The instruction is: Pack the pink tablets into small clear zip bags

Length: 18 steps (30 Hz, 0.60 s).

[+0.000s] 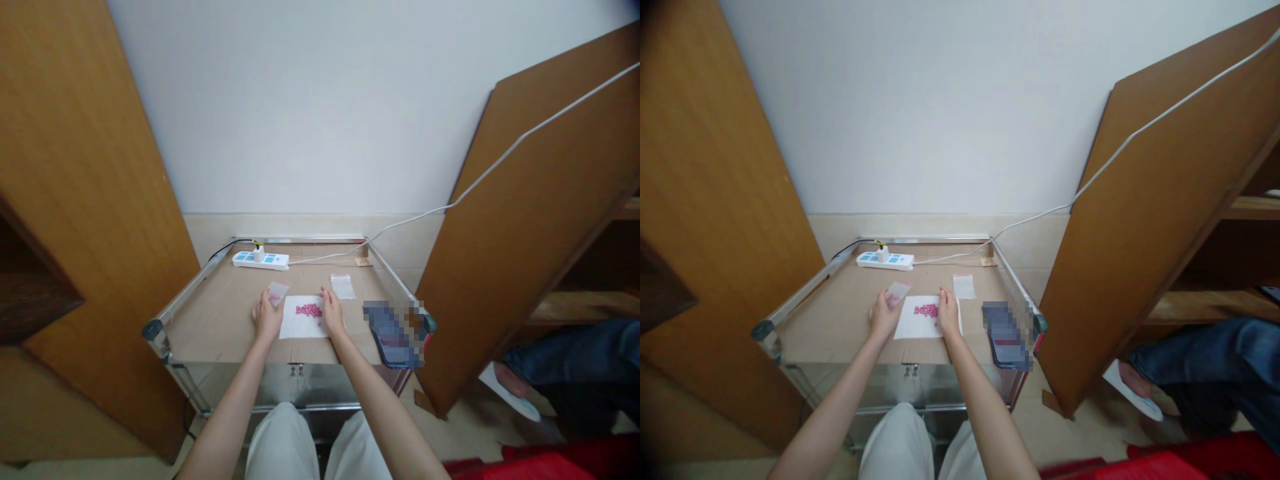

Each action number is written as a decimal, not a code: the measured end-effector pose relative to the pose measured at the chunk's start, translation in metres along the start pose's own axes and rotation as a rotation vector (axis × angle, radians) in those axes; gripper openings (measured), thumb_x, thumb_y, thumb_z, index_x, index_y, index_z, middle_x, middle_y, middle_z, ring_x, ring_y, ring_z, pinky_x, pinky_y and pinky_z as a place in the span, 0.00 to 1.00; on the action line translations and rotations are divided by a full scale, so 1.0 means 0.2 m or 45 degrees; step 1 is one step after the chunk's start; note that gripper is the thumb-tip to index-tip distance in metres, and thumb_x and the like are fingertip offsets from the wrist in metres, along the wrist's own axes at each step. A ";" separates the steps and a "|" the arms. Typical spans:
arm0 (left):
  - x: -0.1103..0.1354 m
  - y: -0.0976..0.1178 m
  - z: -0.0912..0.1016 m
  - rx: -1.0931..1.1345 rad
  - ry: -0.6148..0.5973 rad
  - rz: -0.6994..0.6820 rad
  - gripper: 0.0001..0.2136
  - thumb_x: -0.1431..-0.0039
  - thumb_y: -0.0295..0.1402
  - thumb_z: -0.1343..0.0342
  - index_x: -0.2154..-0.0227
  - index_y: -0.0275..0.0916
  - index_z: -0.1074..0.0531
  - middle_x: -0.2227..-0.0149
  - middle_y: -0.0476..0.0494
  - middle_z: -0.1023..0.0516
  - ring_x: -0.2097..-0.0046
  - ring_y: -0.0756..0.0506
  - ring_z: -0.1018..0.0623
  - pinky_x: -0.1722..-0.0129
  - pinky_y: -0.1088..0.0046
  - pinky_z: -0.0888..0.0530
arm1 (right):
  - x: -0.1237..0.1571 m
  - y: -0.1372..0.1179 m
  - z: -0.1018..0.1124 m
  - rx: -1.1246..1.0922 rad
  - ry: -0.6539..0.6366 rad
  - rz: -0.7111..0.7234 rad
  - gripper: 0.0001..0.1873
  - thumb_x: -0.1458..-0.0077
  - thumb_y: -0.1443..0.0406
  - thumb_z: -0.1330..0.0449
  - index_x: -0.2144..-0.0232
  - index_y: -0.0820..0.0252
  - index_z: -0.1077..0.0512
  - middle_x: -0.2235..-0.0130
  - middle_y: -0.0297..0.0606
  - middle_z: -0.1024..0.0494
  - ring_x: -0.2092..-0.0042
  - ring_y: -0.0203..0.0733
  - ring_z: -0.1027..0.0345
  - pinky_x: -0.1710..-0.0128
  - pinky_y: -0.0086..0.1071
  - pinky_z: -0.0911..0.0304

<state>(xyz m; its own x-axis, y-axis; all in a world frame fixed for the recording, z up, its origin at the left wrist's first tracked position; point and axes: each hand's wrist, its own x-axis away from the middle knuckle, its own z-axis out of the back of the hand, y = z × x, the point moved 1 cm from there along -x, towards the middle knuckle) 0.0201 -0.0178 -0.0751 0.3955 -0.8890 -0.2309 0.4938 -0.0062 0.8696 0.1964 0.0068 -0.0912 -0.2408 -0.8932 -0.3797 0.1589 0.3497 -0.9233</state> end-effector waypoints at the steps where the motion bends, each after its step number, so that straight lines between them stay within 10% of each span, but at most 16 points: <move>1: -0.01 0.00 0.01 -0.149 -0.023 -0.030 0.26 0.57 0.32 0.47 0.52 0.39 0.46 0.54 0.35 0.34 0.51 0.40 0.35 0.54 0.63 0.44 | 0.00 -0.01 0.00 0.005 0.004 0.007 0.19 0.49 0.56 0.55 0.62 0.59 0.32 0.60 0.39 0.29 0.56 0.40 0.38 0.55 0.34 0.46; 8: -0.06 0.01 0.06 -0.702 -0.053 -0.268 0.14 0.53 0.30 0.52 0.60 0.38 0.36 0.58 0.37 0.31 0.56 0.41 0.32 0.61 0.67 0.40 | 0.01 -0.03 0.00 0.002 -0.017 0.062 0.17 0.48 0.58 0.55 0.64 0.59 0.33 0.61 0.40 0.31 0.58 0.39 0.38 0.57 0.32 0.44; 18: -0.14 -0.02 0.08 -0.594 -0.024 -0.302 0.07 0.52 0.32 0.53 0.77 0.38 0.31 0.70 0.40 0.26 0.67 0.44 0.29 0.70 0.74 0.39 | 0.01 -0.02 0.00 -0.035 0.006 0.075 0.17 0.48 0.57 0.56 0.65 0.59 0.33 0.62 0.39 0.31 0.59 0.39 0.37 0.59 0.31 0.43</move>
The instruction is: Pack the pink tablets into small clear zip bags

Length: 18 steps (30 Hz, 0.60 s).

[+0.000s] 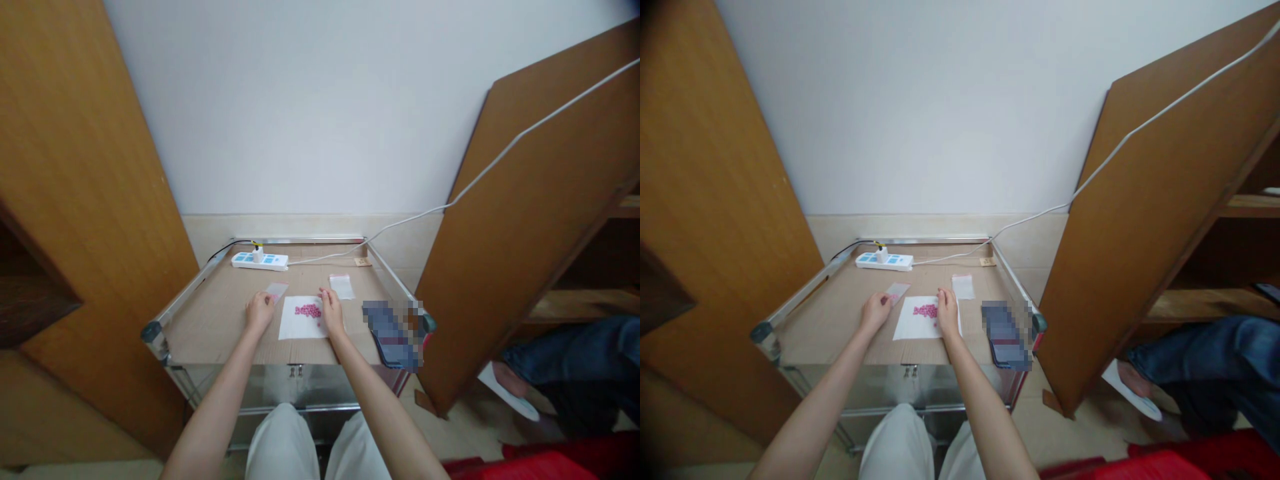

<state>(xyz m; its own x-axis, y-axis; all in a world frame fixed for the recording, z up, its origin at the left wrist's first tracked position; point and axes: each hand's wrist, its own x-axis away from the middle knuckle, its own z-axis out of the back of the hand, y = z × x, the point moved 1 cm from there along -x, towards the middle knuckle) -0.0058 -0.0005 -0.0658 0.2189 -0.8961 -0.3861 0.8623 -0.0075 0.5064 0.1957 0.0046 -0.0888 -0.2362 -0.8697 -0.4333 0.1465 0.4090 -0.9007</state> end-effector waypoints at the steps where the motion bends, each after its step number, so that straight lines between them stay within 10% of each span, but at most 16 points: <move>1: 0.00 0.00 0.01 0.035 0.027 0.012 0.08 0.52 0.33 0.53 0.77 0.38 0.31 0.70 0.39 0.26 0.67 0.44 0.29 0.70 0.74 0.39 | 0.00 0.00 0.00 0.003 0.002 0.000 0.17 0.48 0.57 0.56 0.65 0.59 0.33 0.62 0.39 0.31 0.59 0.39 0.37 0.60 0.31 0.43; 8: -0.02 0.08 0.11 0.705 0.262 0.125 0.08 0.51 0.37 0.54 0.72 0.39 0.34 0.70 0.43 0.27 0.72 0.48 0.29 0.75 0.77 0.37 | 0.00 -0.02 0.01 0.016 0.015 -0.005 0.18 0.48 0.56 0.56 0.65 0.59 0.33 0.62 0.39 0.30 0.59 0.39 0.37 0.59 0.31 0.43; 18: 0.04 0.25 0.06 1.678 -0.023 0.407 0.10 0.57 0.38 0.48 0.75 0.38 0.39 0.78 0.53 0.32 0.79 0.54 0.31 0.81 0.82 0.36 | 0.02 -0.06 0.00 -0.053 -0.044 0.038 0.16 0.48 0.58 0.54 0.69 0.60 0.31 0.65 0.38 0.29 0.62 0.38 0.36 0.61 0.30 0.43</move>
<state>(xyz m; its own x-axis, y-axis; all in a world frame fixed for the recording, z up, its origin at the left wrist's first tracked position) 0.0338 -0.0126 -0.0340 0.3108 -0.9442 -0.1088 -0.3012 -0.2065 0.9309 0.1939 -0.0038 -0.0787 -0.1990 -0.8655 -0.4596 0.1126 0.4457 -0.8881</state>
